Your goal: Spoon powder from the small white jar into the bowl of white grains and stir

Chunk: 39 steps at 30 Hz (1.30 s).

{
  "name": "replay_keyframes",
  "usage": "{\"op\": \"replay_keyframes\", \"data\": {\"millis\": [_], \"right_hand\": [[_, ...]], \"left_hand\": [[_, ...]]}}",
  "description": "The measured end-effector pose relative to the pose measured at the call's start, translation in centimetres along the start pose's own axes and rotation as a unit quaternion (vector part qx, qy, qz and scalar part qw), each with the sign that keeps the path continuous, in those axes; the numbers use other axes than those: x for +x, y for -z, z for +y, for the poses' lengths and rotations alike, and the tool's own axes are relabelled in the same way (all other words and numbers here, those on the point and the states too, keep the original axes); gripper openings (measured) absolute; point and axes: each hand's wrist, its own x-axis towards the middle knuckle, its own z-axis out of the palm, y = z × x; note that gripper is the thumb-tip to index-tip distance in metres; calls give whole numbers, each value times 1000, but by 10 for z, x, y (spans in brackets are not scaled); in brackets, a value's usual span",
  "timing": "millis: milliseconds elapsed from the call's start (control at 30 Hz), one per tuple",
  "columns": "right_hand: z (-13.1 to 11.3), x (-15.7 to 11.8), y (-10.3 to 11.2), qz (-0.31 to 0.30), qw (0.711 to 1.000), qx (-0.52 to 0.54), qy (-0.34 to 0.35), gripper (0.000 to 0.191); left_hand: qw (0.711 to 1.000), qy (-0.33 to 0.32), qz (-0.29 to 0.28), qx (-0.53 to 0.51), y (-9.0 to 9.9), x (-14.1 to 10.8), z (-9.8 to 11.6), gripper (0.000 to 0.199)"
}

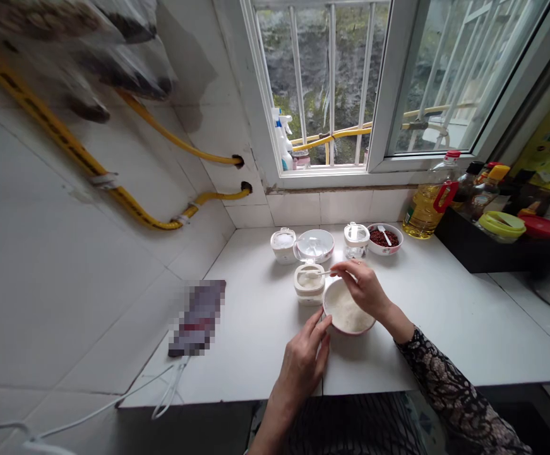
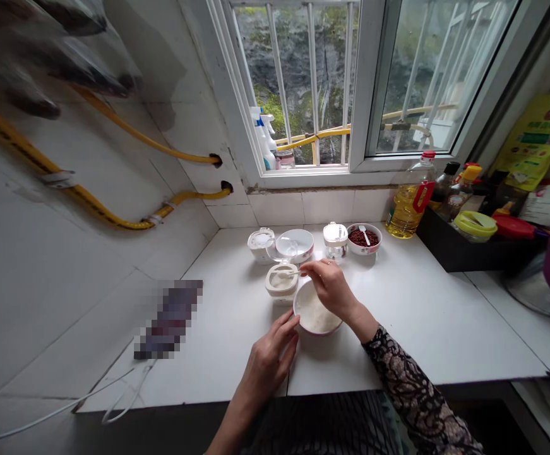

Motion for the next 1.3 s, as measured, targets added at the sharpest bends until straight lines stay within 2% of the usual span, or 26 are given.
{"op": "replay_keyframes", "data": {"millis": [67, 133, 200, 300, 367, 433, 500, 633, 733, 800, 967, 1133, 1300], "right_hand": [[-2, -1, -2, -33, 994, -82, 71, 21], [-4, -2, -1, -36, 990, -99, 96, 23], [-5, -2, 3, -3, 995, -69, 71, 21], [-5, -2, 14, 53, 998, -21, -8, 17], [-2, -2, 24, 55, 997, -21, -49, 16], [0, -2, 32, 15, 997, -40, -61, 18], [1, -2, 37, -52, 996, -58, -50, 20], [-6, -4, 35, -182, 981, -64, -26, 24], [-8, -5, 32, -228, 971, -24, -63, 24], [-5, -4, 33, -221, 968, 19, -117, 22], [6, 0, 40, -146, 956, 120, -225, 15], [13, 4, 41, -94, 936, 209, -268, 12], [18, 6, 42, -59, 920, 246, -299, 12]], "left_hand": [[1000, -3, 2, 4, -1, -1, -1, 43], [1000, -5, 1, 6, -1, -1, -2, 43], [1000, -6, 0, 4, -1, -1, -2, 42], [1000, -6, 1, 2, -1, 0, -1, 42], [1000, -5, 1, 1, -1, 0, 0, 41], [1000, -3, 1, 2, -1, 0, 0, 40], [1000, -3, 1, 5, -1, 0, 0, 40], [1000, -6, -2, 11, -1, -1, -1, 39], [1000, -10, 0, 14, -1, -1, -1, 38], [1000, -9, 0, 13, -1, -1, -1, 38], [1000, -9, 0, 11, -1, -2, -2, 39], [1000, -11, 2, 12, -2, -2, -3, 38], [1000, -8, -4, 7, -3, -2, -2, 39]]}}
